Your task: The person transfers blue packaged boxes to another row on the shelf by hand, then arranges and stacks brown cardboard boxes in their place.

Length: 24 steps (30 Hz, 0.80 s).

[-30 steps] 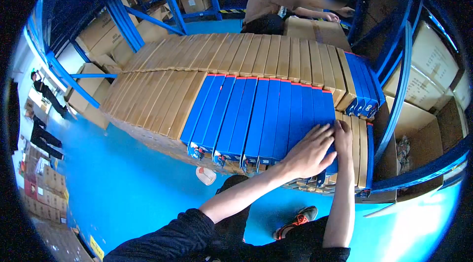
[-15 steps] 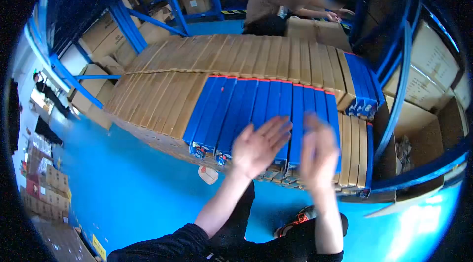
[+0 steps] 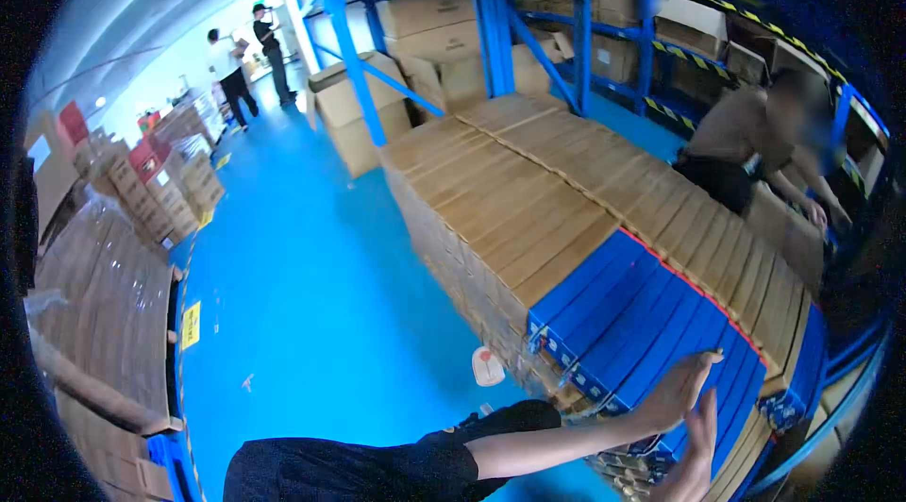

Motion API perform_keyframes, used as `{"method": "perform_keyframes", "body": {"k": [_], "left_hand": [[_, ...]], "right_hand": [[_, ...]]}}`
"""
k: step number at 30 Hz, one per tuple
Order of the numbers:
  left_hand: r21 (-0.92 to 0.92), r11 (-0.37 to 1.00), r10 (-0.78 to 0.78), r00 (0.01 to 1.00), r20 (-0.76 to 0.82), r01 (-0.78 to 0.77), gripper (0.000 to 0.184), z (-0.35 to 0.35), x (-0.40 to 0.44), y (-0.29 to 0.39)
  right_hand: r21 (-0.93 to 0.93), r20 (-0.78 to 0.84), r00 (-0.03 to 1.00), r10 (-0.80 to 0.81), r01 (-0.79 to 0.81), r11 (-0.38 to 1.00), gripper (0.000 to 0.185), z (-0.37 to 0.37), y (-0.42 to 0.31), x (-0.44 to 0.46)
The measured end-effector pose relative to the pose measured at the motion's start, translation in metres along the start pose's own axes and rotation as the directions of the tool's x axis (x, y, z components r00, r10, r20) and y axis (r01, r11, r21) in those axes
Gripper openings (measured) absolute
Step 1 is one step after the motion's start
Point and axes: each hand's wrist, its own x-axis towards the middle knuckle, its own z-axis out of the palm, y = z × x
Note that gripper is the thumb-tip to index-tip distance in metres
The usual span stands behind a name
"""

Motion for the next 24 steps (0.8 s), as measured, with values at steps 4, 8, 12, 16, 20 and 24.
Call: {"method": "perform_keyframes", "body": {"k": [4, 8, 12, 16, 20, 24], "left_hand": [[-0.383, 0.743, -0.301, 0.784, 0.542, 0.549, 0.045, -0.032, 0.001, 0.054], [-0.69, 0.621, -0.098, 0.911, 0.402, 0.371, 0.058, -0.031, -0.046, 0.101], [0.266, 0.928, 0.269, 0.963, 0.008, -0.261, 0.059, -0.033, -0.027, 0.111], [-0.239, 0.954, -0.15, 0.979, 0.137, 0.18, 0.051, -0.031, 0.0, 0.051], [-0.694, 0.203, -0.365, 0.711, 0.601, 0.691, 0.044, -0.031, -0.026, 0.074], [-0.692, 0.432, -0.148, 0.802, 0.578, 0.579, 0.037, -0.029, -0.041, 0.118]], "right_hand": [[-0.736, 0.294, 0.937, -0.189, 0.348, 0.581, 0.059, -0.005, 0.028, 0.019], [-0.272, -0.279, 0.935, 0.219, -0.296, 0.916, 0.055, -0.067, 0.152, 0.021], [-0.412, -0.203, 0.978, -0.036, -0.052, 0.91, 0.054, -0.041, 0.103, 0.018], [-0.427, 0.165, 0.94, -0.298, 0.341, 0.837, 0.056, -0.013, 0.017, -0.008], [-0.385, -0.106, 0.954, -0.279, 0.22, 0.897, 0.055, 0.004, 0.049, 0.008], [-0.401, -0.246, 0.963, -0.107, -0.001, 0.916, 0.054, -0.027, 0.088, 0.031]]}}
